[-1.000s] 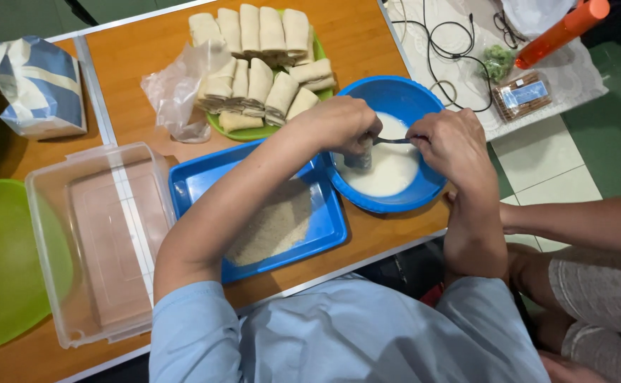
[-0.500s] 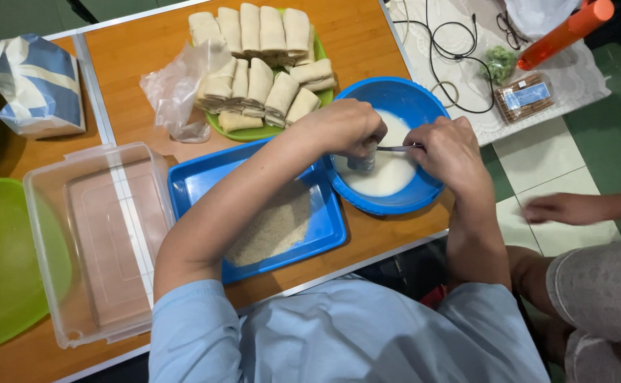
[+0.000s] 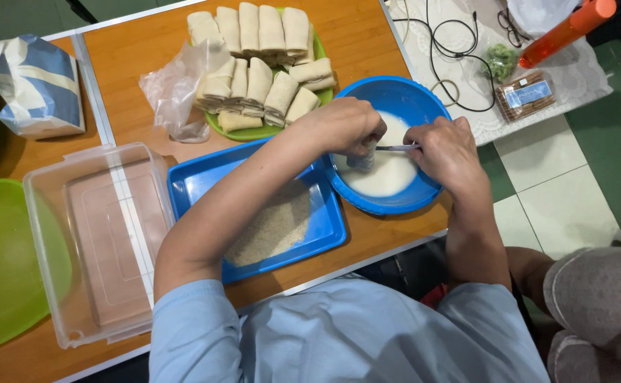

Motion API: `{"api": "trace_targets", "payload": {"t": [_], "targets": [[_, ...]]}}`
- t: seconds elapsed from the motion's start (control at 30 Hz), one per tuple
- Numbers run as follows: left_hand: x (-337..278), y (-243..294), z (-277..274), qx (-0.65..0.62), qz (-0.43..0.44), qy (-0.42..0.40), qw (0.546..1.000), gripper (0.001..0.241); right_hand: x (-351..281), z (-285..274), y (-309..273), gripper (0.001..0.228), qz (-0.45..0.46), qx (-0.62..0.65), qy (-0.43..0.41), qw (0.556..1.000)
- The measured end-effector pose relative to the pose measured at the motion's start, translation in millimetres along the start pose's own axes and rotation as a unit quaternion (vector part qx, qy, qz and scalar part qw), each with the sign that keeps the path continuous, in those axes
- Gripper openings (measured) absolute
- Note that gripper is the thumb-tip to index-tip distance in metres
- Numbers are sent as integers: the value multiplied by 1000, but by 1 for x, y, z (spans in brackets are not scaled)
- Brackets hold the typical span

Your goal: The recorder is dipping pastries into a batter and then coating them with breadcrumbs.

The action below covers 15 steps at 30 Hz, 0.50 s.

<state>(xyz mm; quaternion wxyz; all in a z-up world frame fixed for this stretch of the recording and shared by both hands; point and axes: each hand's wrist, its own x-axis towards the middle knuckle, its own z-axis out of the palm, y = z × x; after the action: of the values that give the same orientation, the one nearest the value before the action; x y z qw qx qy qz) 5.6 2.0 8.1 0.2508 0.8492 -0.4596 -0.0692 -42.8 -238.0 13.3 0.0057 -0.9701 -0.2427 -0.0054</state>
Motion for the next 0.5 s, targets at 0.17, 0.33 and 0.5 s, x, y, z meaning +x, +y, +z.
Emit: {"api": "trace_targets", "payload": {"t": [0.17, 0.33, 0.5], "targets": [[-1, 1, 0, 13, -10, -3, 1000, 15, 0, 5, 0, 11, -15, -11, 15, 1000], [-1, 1, 1, 16, -17, -3, 1000, 12, 1, 9, -2, 8, -13, -22, 7, 1000], [0, 4, -3, 17, -19, -19, 999, 16, 2, 16, 1, 7, -9, -28, 4, 1000]]}}
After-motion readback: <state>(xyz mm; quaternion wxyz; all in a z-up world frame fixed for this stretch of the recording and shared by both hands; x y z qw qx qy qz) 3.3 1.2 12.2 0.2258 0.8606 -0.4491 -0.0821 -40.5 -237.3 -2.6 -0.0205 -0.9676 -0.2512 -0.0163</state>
